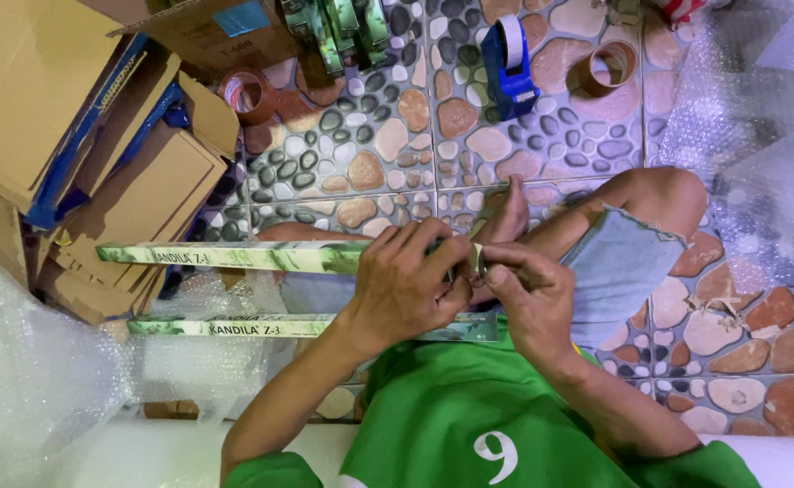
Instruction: The person sits on the floor and repeatedly packs LED light strips into long cardboard boxes labeled 'KANDILA Z-3'. They use tape to seal the boxes and place them into a larger shipping carton. The person also handles bubble wrap and other packaging materials.
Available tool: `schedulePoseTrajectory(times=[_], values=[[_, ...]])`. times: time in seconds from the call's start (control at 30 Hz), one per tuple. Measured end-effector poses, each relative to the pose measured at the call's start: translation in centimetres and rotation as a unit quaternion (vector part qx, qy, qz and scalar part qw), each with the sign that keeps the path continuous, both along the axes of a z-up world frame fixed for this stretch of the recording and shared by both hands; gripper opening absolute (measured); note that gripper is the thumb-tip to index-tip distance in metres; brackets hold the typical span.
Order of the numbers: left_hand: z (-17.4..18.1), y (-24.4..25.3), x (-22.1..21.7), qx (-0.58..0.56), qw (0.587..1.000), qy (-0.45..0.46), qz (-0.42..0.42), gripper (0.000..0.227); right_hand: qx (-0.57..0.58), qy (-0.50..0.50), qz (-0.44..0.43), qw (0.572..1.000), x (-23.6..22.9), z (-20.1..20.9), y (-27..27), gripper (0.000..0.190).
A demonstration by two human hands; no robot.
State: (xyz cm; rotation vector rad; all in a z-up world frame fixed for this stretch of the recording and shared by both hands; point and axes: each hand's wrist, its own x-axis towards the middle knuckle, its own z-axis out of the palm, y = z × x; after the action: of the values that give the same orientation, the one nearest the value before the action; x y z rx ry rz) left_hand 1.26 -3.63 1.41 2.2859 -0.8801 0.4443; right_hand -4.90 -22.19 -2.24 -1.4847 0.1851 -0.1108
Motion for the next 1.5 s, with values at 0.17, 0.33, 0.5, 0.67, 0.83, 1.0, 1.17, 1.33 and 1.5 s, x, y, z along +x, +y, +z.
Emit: schedulePoseTrajectory(times=[0.17,0.33,0.5,0.67,0.83,1.0,1.17,1.33,1.5], values=[[0.1,-0.5,0.5,-0.046,0.999,0.013,-0.009,0.026,-0.116,-0.113,-0.034,0.986,1.4,0.7,1.7,0.019],[-1.9,-0.3,0.6,-0.061,0.998,0.000,-0.028,0.040,-0.216,-0.153,-0.032,0.964,1.6,1.1,1.9,0.014],[-5.4,-0.3,0.8,-0.015,0.999,-0.025,-0.046,0.046,-0.366,-0.281,-0.016,0.887,1.1,-0.1,2.4,0.020],[-5.9,0.8,0.8,-0.040,0.995,0.044,-0.086,0.063,-0.289,-0.216,0.020,0.932,3.8,0.2,1.6,0.025],[-11.6,8.8,3.0,0.171,0.984,0.038,0.030,0.094,-0.228,-0.165,0.096,0.955,6.4,-3.8,-3.7,0.028],[-17.6,7.2,1.8,0.310,0.939,0.140,0.042,0.047,-0.692,-0.121,0.304,0.644,3.0,-15.8,-7.2,0.079],[-9.8,3.2,5.6,0.138,0.956,-0.148,0.213,0.028,-0.552,0.059,0.215,0.803,4.3,-15.8,-7.1,0.068],[-10.8,5.3,3.0,-0.026,0.985,0.011,0.172,0.050,-0.410,0.221,0.133,0.875,14.8,-9.4,-1.0,0.063],[-14.5,7.4,-6.9,0.142,0.834,0.509,-0.161,0.096,-0.323,0.110,0.077,0.937,32.3,-5.3,9.0,0.055]])
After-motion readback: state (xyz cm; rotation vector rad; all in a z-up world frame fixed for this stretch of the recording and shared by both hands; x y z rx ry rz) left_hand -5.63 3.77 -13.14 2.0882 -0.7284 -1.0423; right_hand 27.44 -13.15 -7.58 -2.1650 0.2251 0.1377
